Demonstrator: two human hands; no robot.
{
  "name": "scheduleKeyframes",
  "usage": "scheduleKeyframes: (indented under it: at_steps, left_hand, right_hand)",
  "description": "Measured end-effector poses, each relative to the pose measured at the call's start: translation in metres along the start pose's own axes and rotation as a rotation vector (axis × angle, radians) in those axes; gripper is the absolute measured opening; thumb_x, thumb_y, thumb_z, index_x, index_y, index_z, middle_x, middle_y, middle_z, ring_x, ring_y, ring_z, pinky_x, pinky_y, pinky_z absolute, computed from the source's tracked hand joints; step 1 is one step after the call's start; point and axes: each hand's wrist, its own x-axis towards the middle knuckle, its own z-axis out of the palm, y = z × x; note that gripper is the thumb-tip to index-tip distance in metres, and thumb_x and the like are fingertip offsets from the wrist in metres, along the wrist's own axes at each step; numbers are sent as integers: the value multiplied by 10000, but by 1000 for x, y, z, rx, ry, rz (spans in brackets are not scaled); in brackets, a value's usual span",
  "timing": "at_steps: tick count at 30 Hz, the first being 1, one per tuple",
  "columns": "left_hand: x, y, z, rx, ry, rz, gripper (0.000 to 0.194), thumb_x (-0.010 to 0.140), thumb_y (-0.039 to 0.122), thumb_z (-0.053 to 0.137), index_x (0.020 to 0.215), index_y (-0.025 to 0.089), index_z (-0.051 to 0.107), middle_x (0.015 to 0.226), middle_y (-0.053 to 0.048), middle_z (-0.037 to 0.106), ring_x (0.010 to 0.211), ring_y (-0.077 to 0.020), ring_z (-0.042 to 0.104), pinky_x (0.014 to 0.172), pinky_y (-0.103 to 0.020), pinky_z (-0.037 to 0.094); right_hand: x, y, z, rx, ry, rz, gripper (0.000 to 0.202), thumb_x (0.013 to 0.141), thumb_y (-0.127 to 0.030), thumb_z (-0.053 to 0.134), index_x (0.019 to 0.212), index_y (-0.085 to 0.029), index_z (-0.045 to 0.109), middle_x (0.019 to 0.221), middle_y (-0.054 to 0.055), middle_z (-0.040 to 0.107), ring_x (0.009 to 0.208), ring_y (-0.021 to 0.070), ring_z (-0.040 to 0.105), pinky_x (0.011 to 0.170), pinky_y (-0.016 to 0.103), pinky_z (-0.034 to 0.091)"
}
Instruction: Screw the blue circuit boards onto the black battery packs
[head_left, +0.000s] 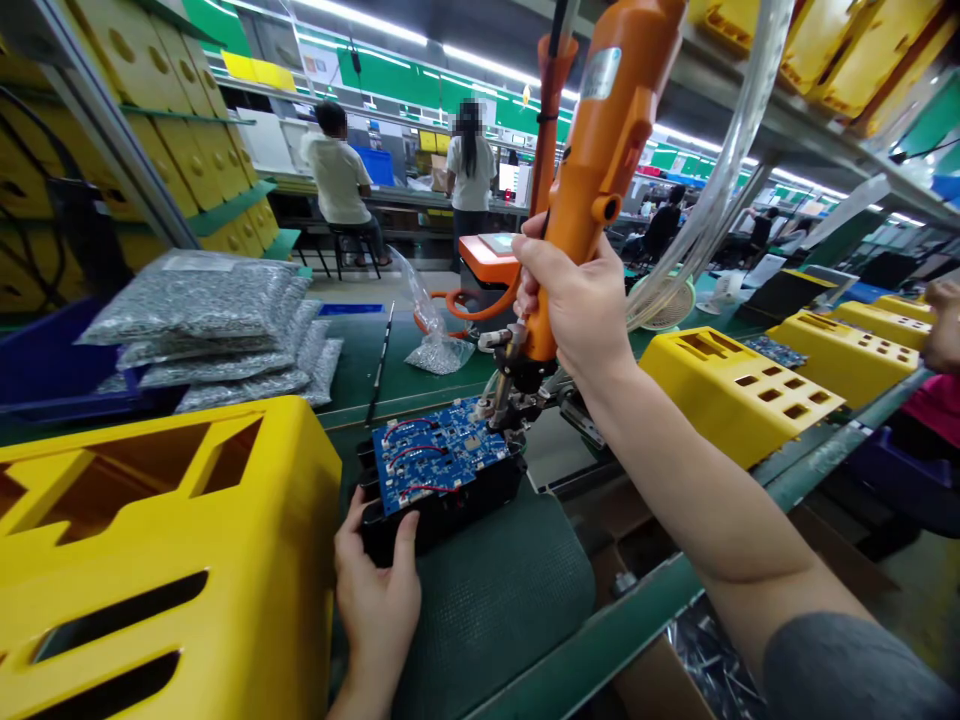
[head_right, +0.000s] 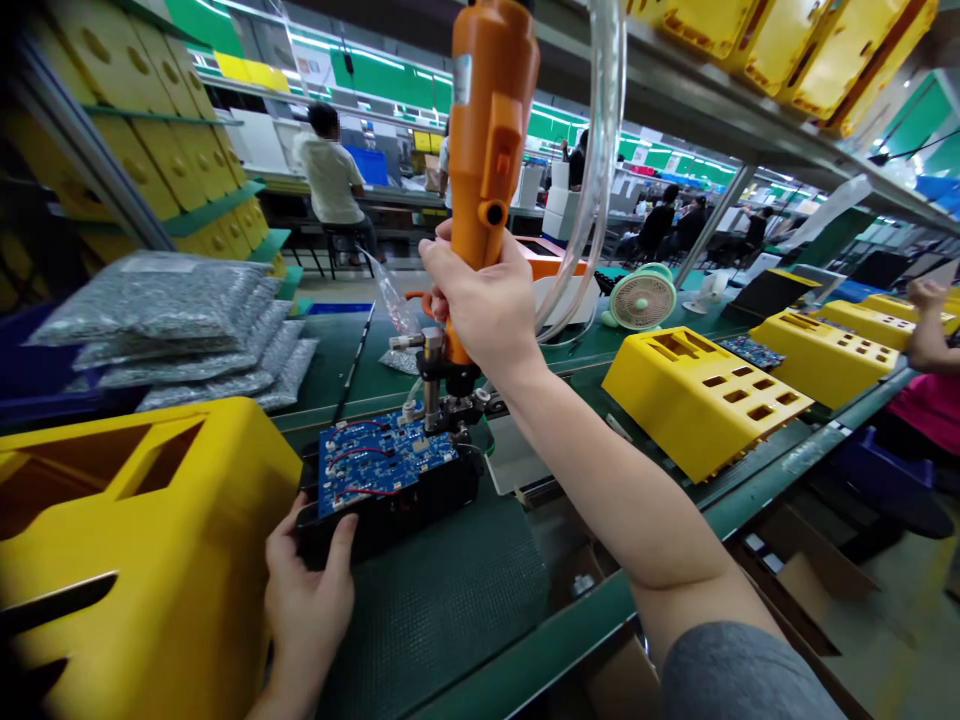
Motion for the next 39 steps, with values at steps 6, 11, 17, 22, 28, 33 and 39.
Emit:
scheduleKeyframes:
  at_steps: [6, 11, 17, 22, 28, 33, 39]
  left_hand:
    - [0, 4, 1, -38, -10, -56, 580, 776, 476, 593, 1262, 198, 442, 1384, -122, 462, 1220, -234, 488, 1011, -355, 412]
    - [1, 5, 2, -36, -6, -51, 582, 776, 475, 592, 1266, 199, 439, 1379, -121, 468, 1198, -227, 508, 984, -334, 432]
    - [1, 0, 3, -35, 4, -20, 576, 781, 469, 590, 1265, 192, 442, 1373, -123, 474, 1215, -232, 493, 1012, -343, 407]
    - [2, -9, 3, -19, -13, 4, 590, 793, 468, 580, 1299, 215, 411, 1380, -109, 469, 1202, -233, 503, 1004, -355, 413]
    - [3, -12, 6, -6, -10, 12, 611, 802, 484, 564, 1324, 217, 392, 1384, -123, 459, 1200, -249, 502, 1007, -389, 406]
    - [2, -15, 10, -80, 9, 40, 586, 805, 470, 569, 1312, 232, 396, 1412, -101, 431, 1240, -239, 464, 1052, -396, 359]
    - [2, -14, 9, -60, 7, 12, 602, 795, 484, 576, 1317, 241, 398, 1398, -97, 449, 1221, -252, 482, 1022, -406, 388]
  right_hand:
    - [1, 2, -1, 8, -5, -30, 205, 802, -344, 631, 840, -244, 456, 581, -70, 419, 416, 60, 423, 434, 219, 433]
    - [-1, 5, 1, 40, 8, 4, 210, 783, -310, 644, 853, -242, 459, 557, -76, 430, 406, 65, 420, 391, 219, 385]
    - [-7, 6, 1, 77, -17, 22, 195, 785, -277, 627, 853, -245, 447, 551, -77, 428, 411, 63, 414, 391, 222, 373]
    - [-7, 10, 2, 86, -41, 40, 193, 782, -264, 616, 837, -243, 432, 564, -76, 426, 408, 65, 417, 383, 221, 377]
    - [4, -18, 0, 92, -52, 88, 202, 770, -256, 644, 828, -225, 453, 539, -80, 428, 410, 58, 414, 404, 210, 393]
    - [10, -49, 2, 105, -110, 120, 214, 758, -262, 670, 788, -214, 464, 547, -75, 441, 412, 48, 408, 400, 198, 381]
    - [5, -21, 18, 84, -8, 8, 196, 777, -303, 645, 846, -235, 475, 538, -81, 439, 404, 54, 426, 406, 204, 395]
